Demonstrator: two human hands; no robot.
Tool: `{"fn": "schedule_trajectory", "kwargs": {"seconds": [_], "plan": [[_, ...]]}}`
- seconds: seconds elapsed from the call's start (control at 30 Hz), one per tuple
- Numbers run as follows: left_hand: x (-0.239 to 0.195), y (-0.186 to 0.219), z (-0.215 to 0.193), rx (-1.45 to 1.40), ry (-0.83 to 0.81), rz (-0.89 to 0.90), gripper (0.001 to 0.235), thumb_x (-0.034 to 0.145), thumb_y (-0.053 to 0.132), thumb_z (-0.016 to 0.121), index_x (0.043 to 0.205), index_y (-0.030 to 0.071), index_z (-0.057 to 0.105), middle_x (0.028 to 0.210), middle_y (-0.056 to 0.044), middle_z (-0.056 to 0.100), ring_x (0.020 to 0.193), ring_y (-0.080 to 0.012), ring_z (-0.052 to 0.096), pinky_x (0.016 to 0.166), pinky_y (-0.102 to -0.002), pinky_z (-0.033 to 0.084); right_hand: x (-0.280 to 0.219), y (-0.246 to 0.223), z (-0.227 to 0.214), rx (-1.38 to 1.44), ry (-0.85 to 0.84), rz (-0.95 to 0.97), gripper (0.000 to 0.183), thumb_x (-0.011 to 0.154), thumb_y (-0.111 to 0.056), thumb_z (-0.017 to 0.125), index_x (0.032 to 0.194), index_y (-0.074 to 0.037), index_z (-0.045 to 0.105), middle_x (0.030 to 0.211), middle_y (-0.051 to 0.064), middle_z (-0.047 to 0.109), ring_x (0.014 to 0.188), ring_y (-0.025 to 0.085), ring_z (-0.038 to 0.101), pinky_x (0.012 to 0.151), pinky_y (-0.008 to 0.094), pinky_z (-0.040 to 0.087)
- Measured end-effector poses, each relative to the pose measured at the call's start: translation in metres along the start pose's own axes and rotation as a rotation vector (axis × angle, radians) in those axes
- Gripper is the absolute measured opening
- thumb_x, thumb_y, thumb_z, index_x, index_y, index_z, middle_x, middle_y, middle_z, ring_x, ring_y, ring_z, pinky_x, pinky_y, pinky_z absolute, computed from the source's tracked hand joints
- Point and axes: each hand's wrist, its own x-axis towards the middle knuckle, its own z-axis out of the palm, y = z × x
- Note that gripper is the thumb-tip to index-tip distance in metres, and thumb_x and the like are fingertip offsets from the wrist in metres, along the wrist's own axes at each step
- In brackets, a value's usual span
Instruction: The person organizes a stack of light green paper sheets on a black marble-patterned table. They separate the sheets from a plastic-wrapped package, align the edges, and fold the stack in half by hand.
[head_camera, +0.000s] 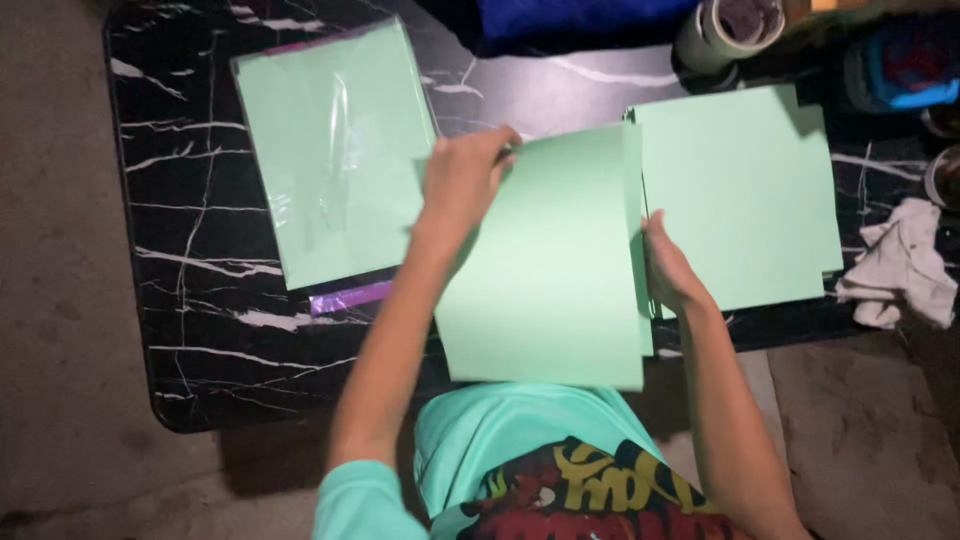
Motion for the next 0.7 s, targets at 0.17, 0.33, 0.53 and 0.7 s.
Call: {"fn": "schedule_trajectory", "kwargs": {"seconds": [0.17, 0.33, 0.53, 0.7], "plan": [[-0.007, -0.018, 0.042, -0.007, 0.035, -0.042, 0.019, 0.090, 0.020, 0.076, 0.107, 0.015, 0.071, 0.092, -0.005, 0.076, 0.088, -0.0269, 0.072, 0.081, -0.043, 0.051, -0.023, -0.019, 0.020, -0.227, -0.016, -0.102, 0.069, 0.093, -0.047, 0.055, 0.150, -0.009, 0.048, 0.133, 0.013, 0.061, 0.116, 0.022, 0.060, 0.093, 0.042, 0.051], [-0.028, -0.019, 0.013, -0.014, -0.054, -0.151, 0.022, 0.095, 0.023, 0.073, 0.115, 0.016, 0.070, 0.106, -0.001, 0.077, 0.103, -0.0239, 0.070, 0.092, -0.044, 0.046, -0.024, -0.020, 0.025, -0.449, 0.043, -0.145, 0.057, 0.088, -0.033, 0.074, 0.133, -0.001, 0.063, 0.109, 0.013, 0.073, 0.094, 0.021, 0.067, 0.079, 0.040, 0.055], [-0.111, -0.049, -0.033, 0.037, 0.193, -0.369, 0.036, 0.101, 0.009, 0.060, 0.136, 0.016, 0.065, 0.136, -0.009, 0.065, 0.132, -0.0300, 0.054, 0.116, -0.047, 0.036, -0.019, -0.002, 0.003, -0.483, 0.031, -0.215, 0.042, 0.096, -0.028, 0.067, 0.130, -0.004, 0.065, 0.100, 0.007, 0.074, 0.087, 0.014, 0.067, 0.078, 0.030, 0.055], [-0.213, -0.068, -0.043, 0.325, 0.278, -0.570, 0.040, 0.102, 0.012, 0.059, 0.140, -0.001, 0.055, 0.138, -0.017, 0.055, 0.132, -0.0344, 0.047, 0.114, -0.051, 0.031, -0.017, 0.005, -0.013, -0.331, 0.017, -0.317, 0.036, 0.102, -0.022, 0.065, 0.131, -0.001, 0.063, 0.099, 0.002, 0.067, 0.085, 0.009, 0.058, 0.072, 0.028, 0.048]]}}
